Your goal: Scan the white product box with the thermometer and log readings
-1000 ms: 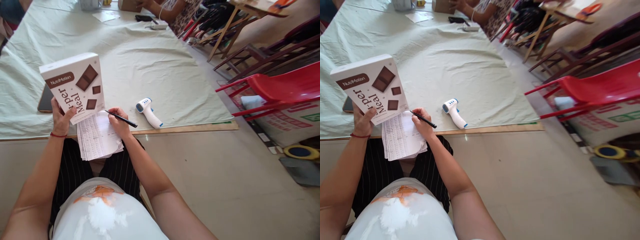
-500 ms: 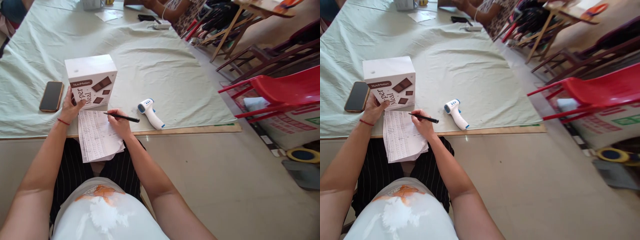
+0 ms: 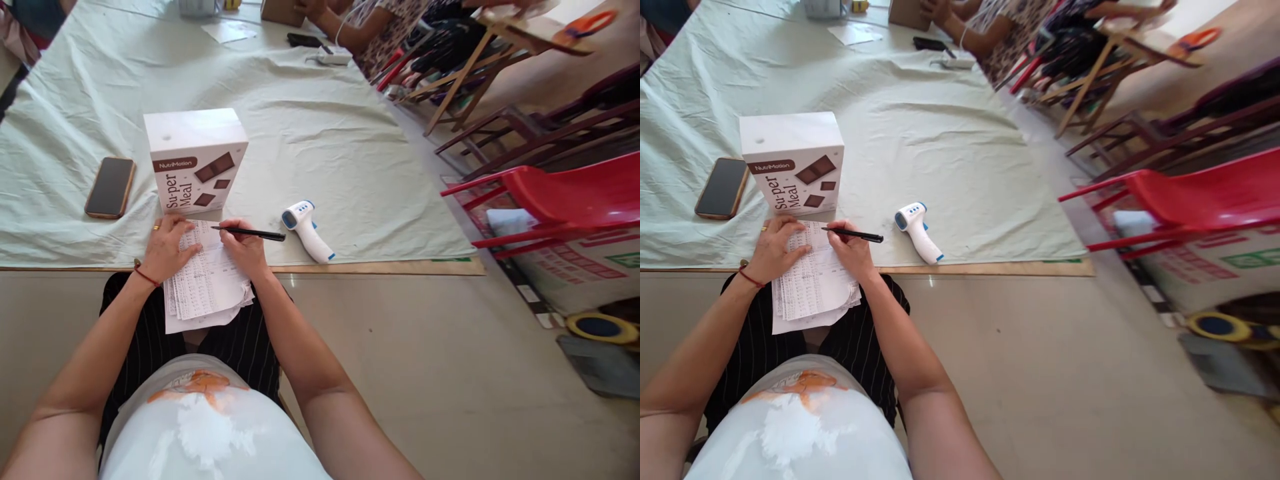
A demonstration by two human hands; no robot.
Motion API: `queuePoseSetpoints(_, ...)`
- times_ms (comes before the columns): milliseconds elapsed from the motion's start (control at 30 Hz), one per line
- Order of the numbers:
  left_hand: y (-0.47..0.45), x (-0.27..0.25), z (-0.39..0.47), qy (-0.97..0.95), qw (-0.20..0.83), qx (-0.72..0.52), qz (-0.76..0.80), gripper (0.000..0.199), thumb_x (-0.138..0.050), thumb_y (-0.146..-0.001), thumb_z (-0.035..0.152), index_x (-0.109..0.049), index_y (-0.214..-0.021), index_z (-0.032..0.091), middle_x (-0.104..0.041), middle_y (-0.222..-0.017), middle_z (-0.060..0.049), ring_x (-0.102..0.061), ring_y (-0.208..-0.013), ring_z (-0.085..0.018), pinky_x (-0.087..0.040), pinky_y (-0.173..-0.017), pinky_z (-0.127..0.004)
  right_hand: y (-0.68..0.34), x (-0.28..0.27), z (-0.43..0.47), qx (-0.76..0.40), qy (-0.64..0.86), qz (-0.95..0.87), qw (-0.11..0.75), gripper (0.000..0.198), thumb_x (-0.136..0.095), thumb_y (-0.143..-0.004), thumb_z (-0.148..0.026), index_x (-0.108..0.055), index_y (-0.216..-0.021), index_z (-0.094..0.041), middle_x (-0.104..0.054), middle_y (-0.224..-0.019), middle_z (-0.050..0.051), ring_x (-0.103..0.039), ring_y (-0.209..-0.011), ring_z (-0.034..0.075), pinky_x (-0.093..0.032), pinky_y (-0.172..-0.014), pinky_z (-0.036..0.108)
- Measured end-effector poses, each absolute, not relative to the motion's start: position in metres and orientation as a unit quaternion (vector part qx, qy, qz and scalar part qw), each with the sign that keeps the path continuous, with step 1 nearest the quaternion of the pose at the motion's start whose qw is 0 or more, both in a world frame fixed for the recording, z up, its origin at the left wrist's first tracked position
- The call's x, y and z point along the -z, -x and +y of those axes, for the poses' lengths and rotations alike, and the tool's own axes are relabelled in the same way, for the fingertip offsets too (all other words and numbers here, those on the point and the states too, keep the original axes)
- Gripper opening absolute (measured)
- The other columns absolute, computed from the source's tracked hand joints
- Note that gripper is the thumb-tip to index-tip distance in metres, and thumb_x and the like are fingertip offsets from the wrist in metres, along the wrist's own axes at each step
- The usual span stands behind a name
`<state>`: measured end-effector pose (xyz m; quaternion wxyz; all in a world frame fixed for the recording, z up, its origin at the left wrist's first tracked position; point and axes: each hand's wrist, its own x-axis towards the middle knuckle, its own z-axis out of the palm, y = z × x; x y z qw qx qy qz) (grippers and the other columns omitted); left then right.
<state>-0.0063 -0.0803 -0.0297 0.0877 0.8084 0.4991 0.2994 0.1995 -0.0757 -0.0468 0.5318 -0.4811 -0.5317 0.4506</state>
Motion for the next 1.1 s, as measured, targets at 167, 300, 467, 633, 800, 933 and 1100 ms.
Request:
queuePoseSetpoints(167,0.004,0.031,-0.081,-0.814,0.086,-0.256,0.514,0.042,-0.083,-0.085,0.04,-0.07,-0.119,0.02,-0.06,-0.132,-0.015,-0.058,-0.127,-0.037,-0.047,-0.113,-0.058,-0.201,0.042,-0.077,-0.42,0.492,-0.552,0.526,0.021,-0.065,-0.08,-0.044,-0.065,-0.09,-0.025,-0.071,-0.086,0.001,-0.065,-0.079,0.017,-0.056,-0.077,0.033)
queuePoseSetpoints(300,0.004,0.031,-0.082,-0.817,0.089,-0.27,0.502,0.042,-0.085,-0.083,0.04,-0.072,-0.118,0.02,-0.06,-0.131,-0.016,-0.059,-0.125,-0.037,-0.049,-0.111,-0.059,-0.204,0.031,-0.077,-0.425,0.503,-0.585,0.473,0.015,-0.064,-0.076,-0.036,-0.065,-0.086,-0.025,-0.071,-0.081,0.0,-0.064,-0.074,0.016,-0.056,-0.075,0.033)
queuePoseSetpoints(467,0.005,0.031,-0.081,-0.818,0.094,-0.278,0.495,0.042,-0.087,-0.082,0.04,-0.073,-0.117,0.022,-0.061,-0.129,-0.014,-0.06,-0.123,-0.036,-0.051,-0.111,-0.057,-0.202,0.017,-0.068,-0.441,0.514,-0.59,0.439,0.015,-0.067,-0.07,-0.032,-0.065,-0.082,-0.024,-0.07,-0.074,-0.002,-0.062,-0.069,0.016,-0.056,-0.07,0.032)
queuePoseSetpoints(633,0.005,0.03,-0.081,-0.82,0.099,-0.271,0.494,0.041,-0.086,-0.083,0.039,-0.073,-0.119,0.022,-0.062,-0.13,-0.013,-0.059,-0.126,-0.036,-0.052,-0.11,-0.055,-0.197,0.019,-0.066,-0.45,0.535,-0.546,0.463,0.014,-0.066,-0.07,-0.034,-0.063,-0.079,-0.024,-0.065,-0.067,-0.003,-0.061,-0.065,0.016,-0.053,-0.067,0.033)
queuePoseSetpoints(800,0.004,0.029,-0.083,-0.817,0.104,-0.277,0.495,0.037,-0.082,-0.086,0.038,-0.073,-0.116,0.02,-0.062,-0.131,-0.015,-0.06,-0.126,-0.037,-0.052,-0.111,-0.057,-0.188,0.03,-0.079,-0.386,0.567,-0.533,0.494,0.01,-0.064,-0.074,-0.033,-0.059,-0.073,-0.025,-0.065,-0.068,-0.002,-0.061,-0.068,0.017,-0.055,-0.071,0.034)
queuePoseSetpoints(933,0.004,0.03,-0.084,-0.816,0.102,-0.283,0.494,0.035,-0.08,-0.086,0.038,-0.072,-0.116,0.021,-0.062,-0.13,-0.014,-0.059,-0.126,-0.037,-0.05,-0.112,-0.058,-0.186,0.033,-0.081,-0.38,0.546,-0.57,0.482,0.01,-0.063,-0.078,-0.031,-0.056,-0.072,-0.027,-0.064,-0.068,-0.003,-0.061,-0.069,0.017,-0.056,-0.074,0.034)
queuePoseSetpoints(1100,0.003,0.03,-0.084,-0.814,0.104,-0.287,0.494,0.036,-0.082,-0.085,0.039,-0.072,-0.115,0.021,-0.062,-0.13,-0.014,-0.059,-0.125,-0.036,-0.051,-0.112,-0.057,-0.187,0.036,-0.08,-0.359,0.55,-0.574,0.489,0.009,-0.061,-0.079,-0.033,-0.058,-0.073,-0.027,-0.064,-0.068,-0.002,-0.06,-0.069,0.018,-0.055,-0.074,0.035)
